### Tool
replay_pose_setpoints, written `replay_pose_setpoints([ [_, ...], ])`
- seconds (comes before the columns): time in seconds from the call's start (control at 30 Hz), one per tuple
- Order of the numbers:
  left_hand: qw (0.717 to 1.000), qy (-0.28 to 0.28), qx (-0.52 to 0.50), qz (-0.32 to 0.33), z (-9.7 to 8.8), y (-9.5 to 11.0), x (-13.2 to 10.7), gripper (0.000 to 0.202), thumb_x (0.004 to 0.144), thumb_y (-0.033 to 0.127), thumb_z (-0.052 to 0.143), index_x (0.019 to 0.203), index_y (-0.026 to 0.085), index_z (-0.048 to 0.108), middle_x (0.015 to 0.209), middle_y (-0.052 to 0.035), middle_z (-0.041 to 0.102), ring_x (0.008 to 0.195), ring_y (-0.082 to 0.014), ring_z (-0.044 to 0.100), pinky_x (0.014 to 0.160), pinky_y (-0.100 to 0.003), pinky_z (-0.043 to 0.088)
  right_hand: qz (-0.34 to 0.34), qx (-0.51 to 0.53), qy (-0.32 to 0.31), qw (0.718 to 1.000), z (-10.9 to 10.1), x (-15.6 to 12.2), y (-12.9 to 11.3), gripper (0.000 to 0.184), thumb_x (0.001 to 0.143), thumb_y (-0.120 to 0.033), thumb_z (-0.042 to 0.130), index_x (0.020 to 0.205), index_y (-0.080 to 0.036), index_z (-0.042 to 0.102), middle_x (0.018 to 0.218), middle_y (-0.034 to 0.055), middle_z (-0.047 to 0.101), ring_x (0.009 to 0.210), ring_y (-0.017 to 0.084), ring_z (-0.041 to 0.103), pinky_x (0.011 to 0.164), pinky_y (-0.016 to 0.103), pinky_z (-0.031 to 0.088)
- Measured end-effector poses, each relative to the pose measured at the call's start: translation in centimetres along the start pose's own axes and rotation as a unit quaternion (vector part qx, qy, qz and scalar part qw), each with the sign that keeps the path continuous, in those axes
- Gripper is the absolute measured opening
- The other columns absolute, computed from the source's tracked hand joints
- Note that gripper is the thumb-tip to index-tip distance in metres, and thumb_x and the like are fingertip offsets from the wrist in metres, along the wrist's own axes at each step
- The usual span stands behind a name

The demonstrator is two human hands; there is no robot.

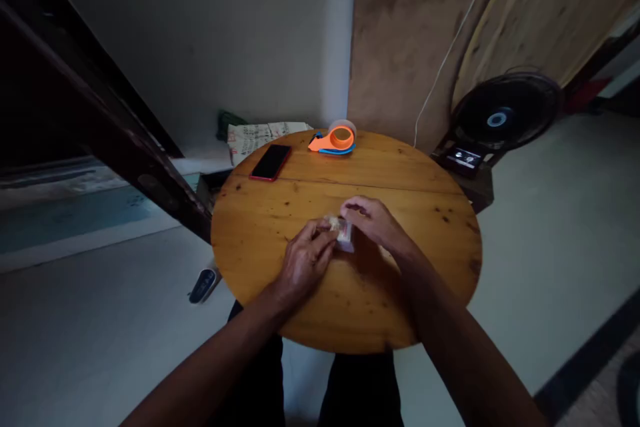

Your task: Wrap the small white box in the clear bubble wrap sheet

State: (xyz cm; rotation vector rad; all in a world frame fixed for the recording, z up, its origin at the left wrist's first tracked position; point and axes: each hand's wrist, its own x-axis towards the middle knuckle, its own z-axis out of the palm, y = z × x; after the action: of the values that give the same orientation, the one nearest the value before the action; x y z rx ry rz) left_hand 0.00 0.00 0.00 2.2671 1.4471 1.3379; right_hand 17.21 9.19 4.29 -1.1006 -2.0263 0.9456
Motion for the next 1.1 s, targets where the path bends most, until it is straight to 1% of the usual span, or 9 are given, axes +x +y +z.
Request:
replay_pose_setpoints([
  [0.1, 1.000, -0.002, 0.005, 0.007, -0.1, 0.1, 0.1, 0.025, 0.090, 0.018, 0.051, 0.110, 0.021, 0.065, 0.113, -0.0082, 0.056, 0.102, -0.0164, 0.059, 0.087, -0.030, 0.054, 0.017, 0.011, -0.050, 0.999, 0.7, -0.1, -0.3, 0.019, 0.082, -0.031, 0.054, 0.081, -0.016, 0.065, 0.074, 0.0015, 0.064, 0.068, 0.013, 0.056, 0.064, 0.024, 0.043],
  [0.2, 1.000, -0.003, 0.011, 0.009, -0.1, 0.2, 0.1, 0.025, 0.090, 0.018, 0.051, 0.110, 0.021, 0.065, 0.112, -0.0081, 0.057, 0.102, -0.0164, 0.059, 0.086, -0.030, 0.054, 0.017, 0.023, -0.064, 0.998, 0.7, -0.1, -0.5, 0.018, 0.082, -0.029, 0.054, 0.078, -0.016, 0.064, 0.069, 0.0002, 0.062, 0.066, 0.012, 0.055, 0.063, 0.023, 0.042],
  [0.33, 1.000, 0.000, 0.006, 0.009, -0.1, 0.3, 0.2, 0.024, 0.090, 0.018, 0.051, 0.108, 0.021, 0.066, 0.111, -0.0082, 0.057, 0.100, -0.0163, 0.060, 0.086, -0.030, 0.054, 0.012, 0.069, -0.066, 0.995, 0.5, 0.0, -0.1, 0.018, 0.080, -0.028, 0.055, 0.083, -0.016, 0.068, 0.076, 0.0015, 0.067, 0.071, 0.014, 0.059, 0.069, 0.025, 0.045],
  [0.47, 1.000, -0.002, -0.005, 0.006, -0.2, 0.4, 0.2, 0.024, 0.090, 0.017, 0.051, 0.108, 0.021, 0.066, 0.112, -0.0078, 0.057, 0.101, -0.0159, 0.060, 0.086, -0.030, 0.054, 0.012, 0.071, -0.080, 0.994, 0.7, 0.0, 0.2, 0.023, 0.079, -0.025, 0.054, 0.090, -0.016, 0.072, 0.088, 0.0045, 0.071, 0.080, 0.017, 0.062, 0.076, 0.028, 0.046],
  [0.6, 1.000, -0.006, -0.007, 0.009, -0.3, 0.4, 0.2, 0.024, 0.090, 0.017, 0.051, 0.108, 0.022, 0.065, 0.111, -0.0073, 0.057, 0.103, -0.0157, 0.059, 0.087, -0.029, 0.053, 0.020, 0.085, -0.099, 0.991, 1.1, -0.1, -0.1, 0.027, 0.079, -0.023, 0.051, 0.094, -0.018, 0.073, 0.081, 0.0029, 0.070, 0.076, 0.016, 0.061, 0.075, 0.029, 0.046],
  [0.67, 1.000, -0.004, -0.004, 0.013, -0.3, 0.4, 0.2, 0.024, 0.091, 0.017, 0.050, 0.108, 0.021, 0.065, 0.112, -0.0076, 0.057, 0.103, -0.0159, 0.059, 0.087, -0.029, 0.053, 0.023, 0.118, -0.093, 0.988, 1.0, -0.1, -0.2, 0.027, 0.078, -0.024, 0.053, 0.096, -0.018, 0.072, 0.087, 0.0032, 0.071, 0.081, 0.016, 0.062, 0.079, 0.030, 0.046],
  [0.77, 1.000, -0.010, 0.001, 0.012, -0.3, 0.3, 0.1, 0.023, 0.091, 0.017, 0.049, 0.108, 0.020, 0.065, 0.111, -0.0080, 0.057, 0.103, -0.0161, 0.059, 0.087, -0.029, 0.053, 0.025, 0.166, -0.051, 0.984, 0.1, -0.2, -0.3, 0.025, 0.080, -0.027, 0.054, 0.096, -0.019, 0.071, 0.099, 0.0039, 0.070, 0.091, 0.017, 0.062, 0.086, 0.031, 0.045],
  [0.87, 1.000, -0.009, 0.008, 0.008, -0.3, 0.3, 0.1, 0.022, 0.091, 0.017, 0.050, 0.108, 0.021, 0.064, 0.111, -0.0079, 0.058, 0.103, -0.0169, 0.059, 0.087, -0.031, 0.053, 0.024, 0.152, -0.020, 0.988, -1.1, -0.3, -0.2, 0.020, 0.080, -0.029, 0.055, 0.089, -0.019, 0.071, 0.094, 0.0025, 0.070, 0.091, 0.017, 0.061, 0.088, 0.032, 0.044],
  [1.1, 1.000, -0.004, 0.004, -0.003, -0.5, 0.6, 0.3, 0.014, 0.090, 0.016, 0.050, 0.097, 0.019, 0.060, 0.111, -0.0077, 0.059, 0.104, -0.0171, 0.060, 0.090, -0.032, 0.052, 0.023, 0.122, -0.043, 0.991, -1.8, -0.5, -0.3, 0.017, 0.076, -0.029, 0.058, 0.085, -0.019, 0.069, 0.091, 0.0023, 0.069, 0.090, 0.018, 0.061, 0.086, 0.032, 0.045],
])
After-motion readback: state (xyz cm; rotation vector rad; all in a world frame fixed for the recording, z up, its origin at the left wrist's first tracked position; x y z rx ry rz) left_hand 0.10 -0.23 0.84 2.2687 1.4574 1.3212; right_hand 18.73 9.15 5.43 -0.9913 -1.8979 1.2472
